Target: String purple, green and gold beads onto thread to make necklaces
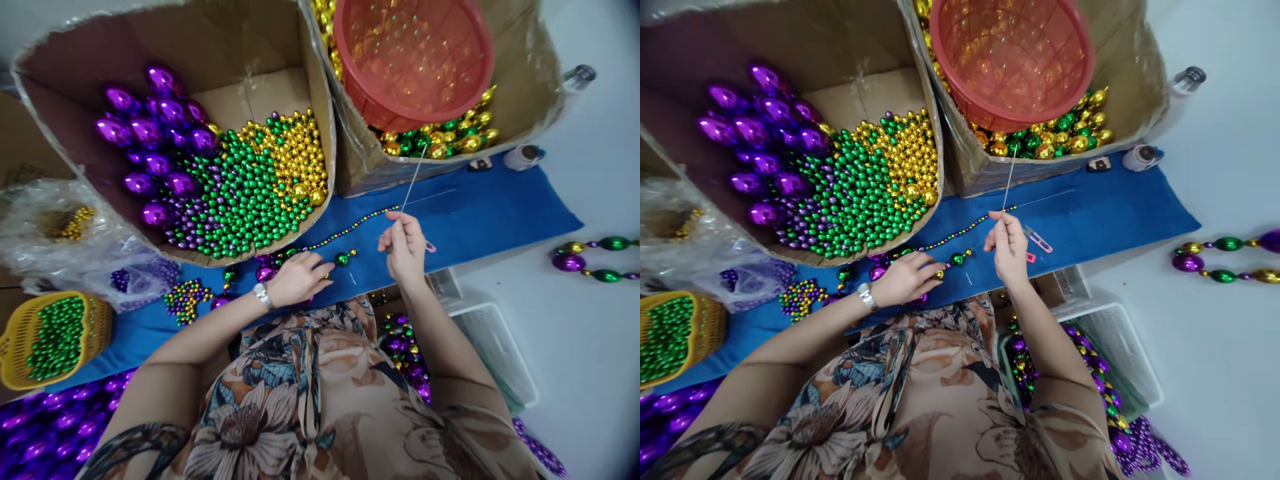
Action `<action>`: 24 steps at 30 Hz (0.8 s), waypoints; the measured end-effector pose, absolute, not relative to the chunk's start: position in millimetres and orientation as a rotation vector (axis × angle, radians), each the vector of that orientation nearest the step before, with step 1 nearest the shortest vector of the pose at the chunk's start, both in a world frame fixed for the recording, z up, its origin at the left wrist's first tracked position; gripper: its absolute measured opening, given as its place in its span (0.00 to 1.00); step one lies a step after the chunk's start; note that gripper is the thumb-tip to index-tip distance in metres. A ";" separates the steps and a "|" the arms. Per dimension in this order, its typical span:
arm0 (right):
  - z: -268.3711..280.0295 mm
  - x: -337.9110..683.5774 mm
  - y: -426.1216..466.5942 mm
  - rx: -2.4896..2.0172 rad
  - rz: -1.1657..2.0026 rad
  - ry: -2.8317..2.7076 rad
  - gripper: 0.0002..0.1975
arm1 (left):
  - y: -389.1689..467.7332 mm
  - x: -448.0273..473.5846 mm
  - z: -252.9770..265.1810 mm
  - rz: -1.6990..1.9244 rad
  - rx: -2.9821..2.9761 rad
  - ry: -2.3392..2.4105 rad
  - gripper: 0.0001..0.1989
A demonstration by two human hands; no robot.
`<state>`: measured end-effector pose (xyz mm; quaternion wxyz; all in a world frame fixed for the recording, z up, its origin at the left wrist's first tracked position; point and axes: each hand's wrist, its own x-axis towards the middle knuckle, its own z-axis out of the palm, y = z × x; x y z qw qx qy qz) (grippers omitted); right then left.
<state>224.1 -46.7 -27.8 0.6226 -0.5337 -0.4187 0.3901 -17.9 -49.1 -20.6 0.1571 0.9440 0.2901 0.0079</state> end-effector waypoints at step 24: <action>-35.9 227.4 -51.5 -1.289 0.793 -1.028 0.14 | -29.1 9.6 -47.2 -0.030 2.698 0.869 0.16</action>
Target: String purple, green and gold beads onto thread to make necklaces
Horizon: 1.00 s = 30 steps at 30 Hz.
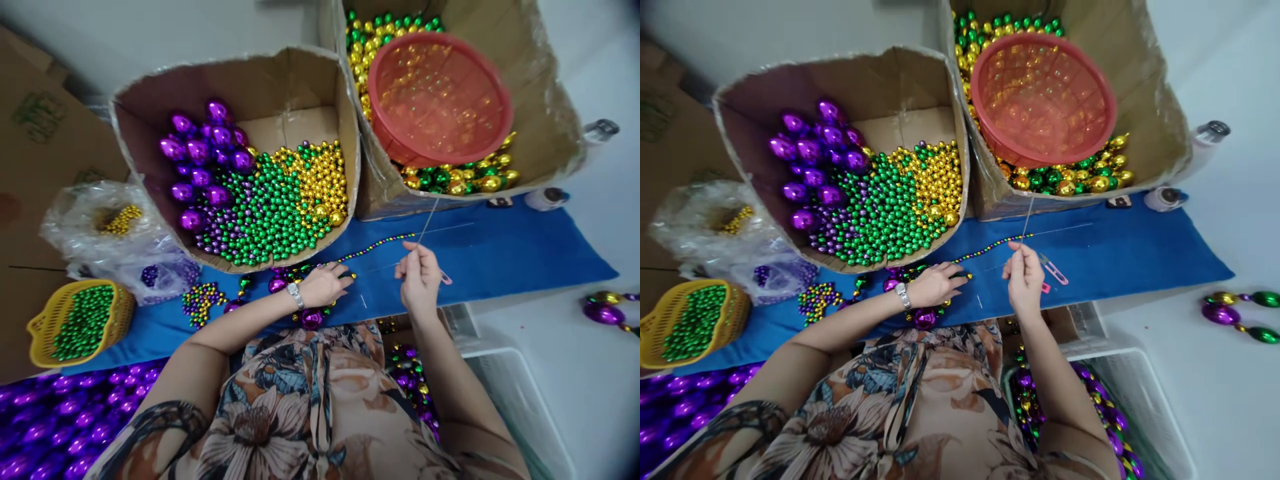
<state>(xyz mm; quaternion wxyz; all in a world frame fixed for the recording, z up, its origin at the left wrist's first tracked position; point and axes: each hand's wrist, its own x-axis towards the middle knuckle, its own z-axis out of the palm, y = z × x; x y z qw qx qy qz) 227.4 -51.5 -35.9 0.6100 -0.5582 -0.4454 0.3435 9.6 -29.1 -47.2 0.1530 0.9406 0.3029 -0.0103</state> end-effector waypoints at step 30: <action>-39.8 209.5 -88.0 -1.547 0.671 -1.560 0.15 | 13.9 -175.7 6.9 0.471 2.133 2.208 0.15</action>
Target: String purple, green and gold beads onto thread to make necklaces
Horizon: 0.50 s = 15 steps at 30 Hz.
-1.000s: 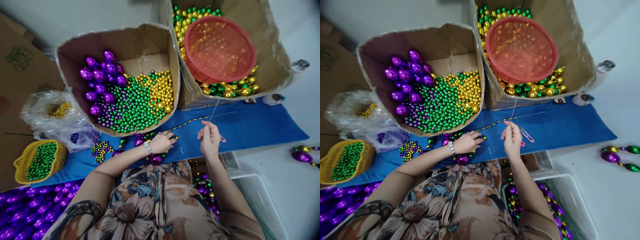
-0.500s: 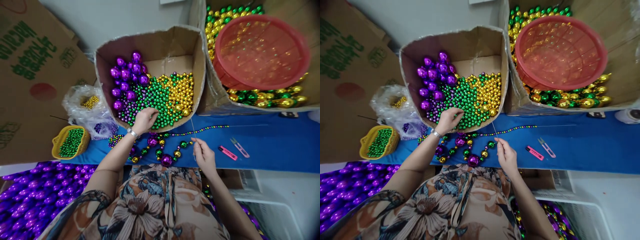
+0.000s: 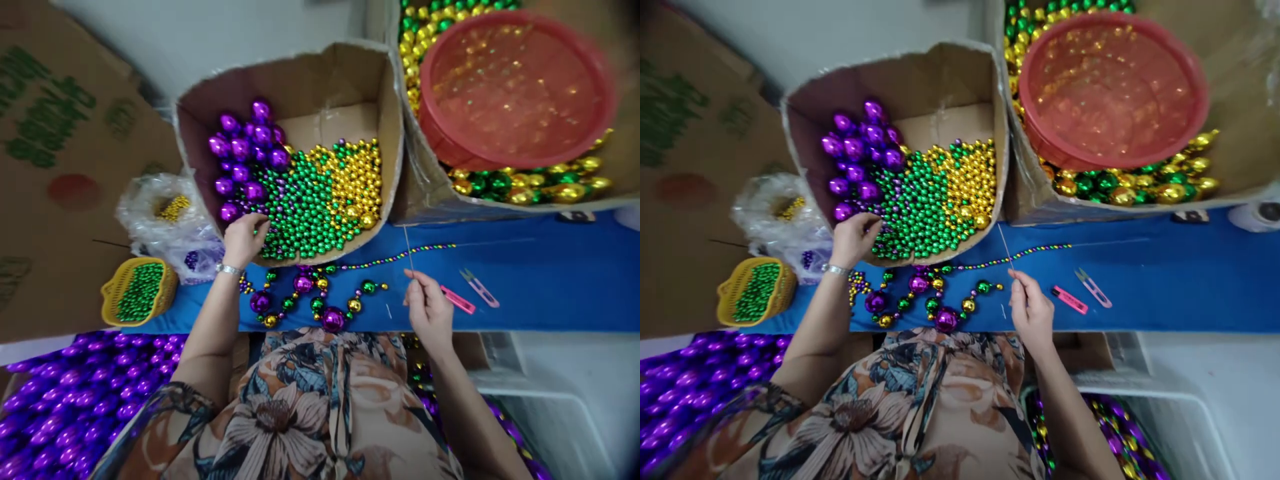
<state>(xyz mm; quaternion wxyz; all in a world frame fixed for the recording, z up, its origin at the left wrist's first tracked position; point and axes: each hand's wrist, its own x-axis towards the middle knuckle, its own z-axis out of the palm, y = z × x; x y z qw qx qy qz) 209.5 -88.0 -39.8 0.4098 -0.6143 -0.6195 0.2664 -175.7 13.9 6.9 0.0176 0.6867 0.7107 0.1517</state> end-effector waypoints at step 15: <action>-39.1 206.3 -84.8 -1.546 0.637 -1.494 0.15 | 37.7 -153.8 16.0 0.734 2.219 2.011 0.15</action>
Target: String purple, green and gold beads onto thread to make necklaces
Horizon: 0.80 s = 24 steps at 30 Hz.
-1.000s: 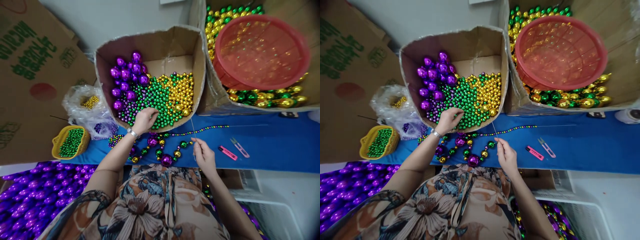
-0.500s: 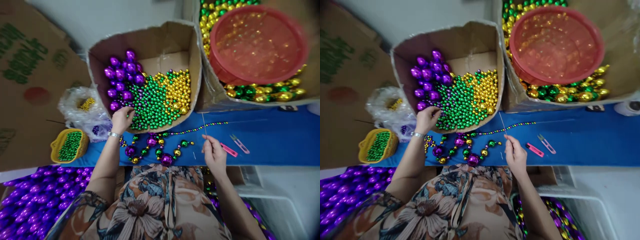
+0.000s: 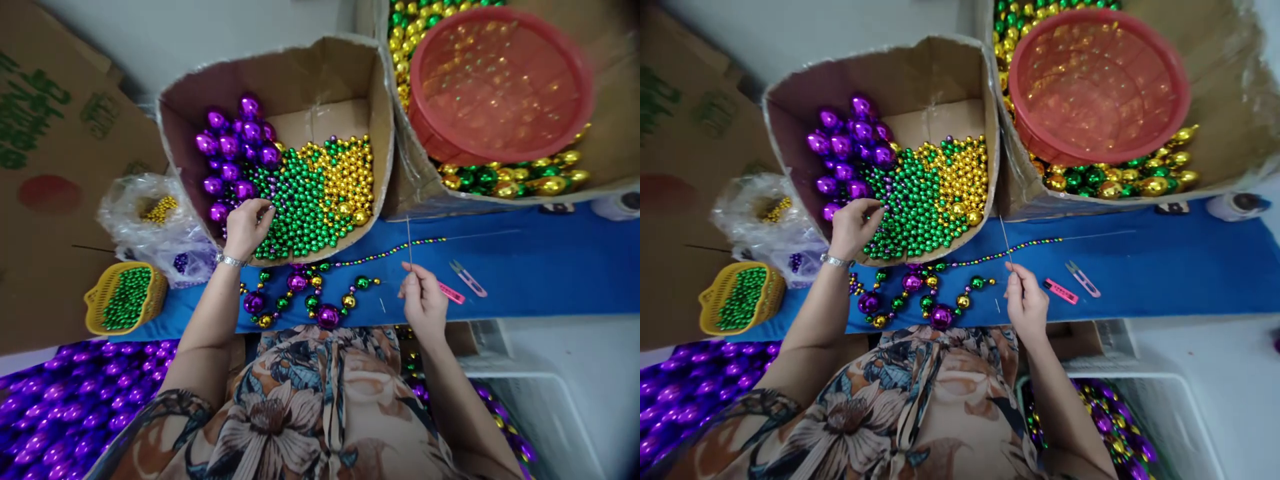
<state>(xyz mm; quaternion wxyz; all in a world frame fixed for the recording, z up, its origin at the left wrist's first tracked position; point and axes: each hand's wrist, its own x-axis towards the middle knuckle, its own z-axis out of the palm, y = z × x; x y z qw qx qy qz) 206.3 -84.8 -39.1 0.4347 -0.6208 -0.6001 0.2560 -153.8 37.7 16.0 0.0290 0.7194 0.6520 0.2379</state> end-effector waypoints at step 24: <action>-38.2 211.2 -86.3 -1.551 0.568 -1.483 0.15 | 70.7 -161.7 12.5 0.766 2.404 2.231 0.20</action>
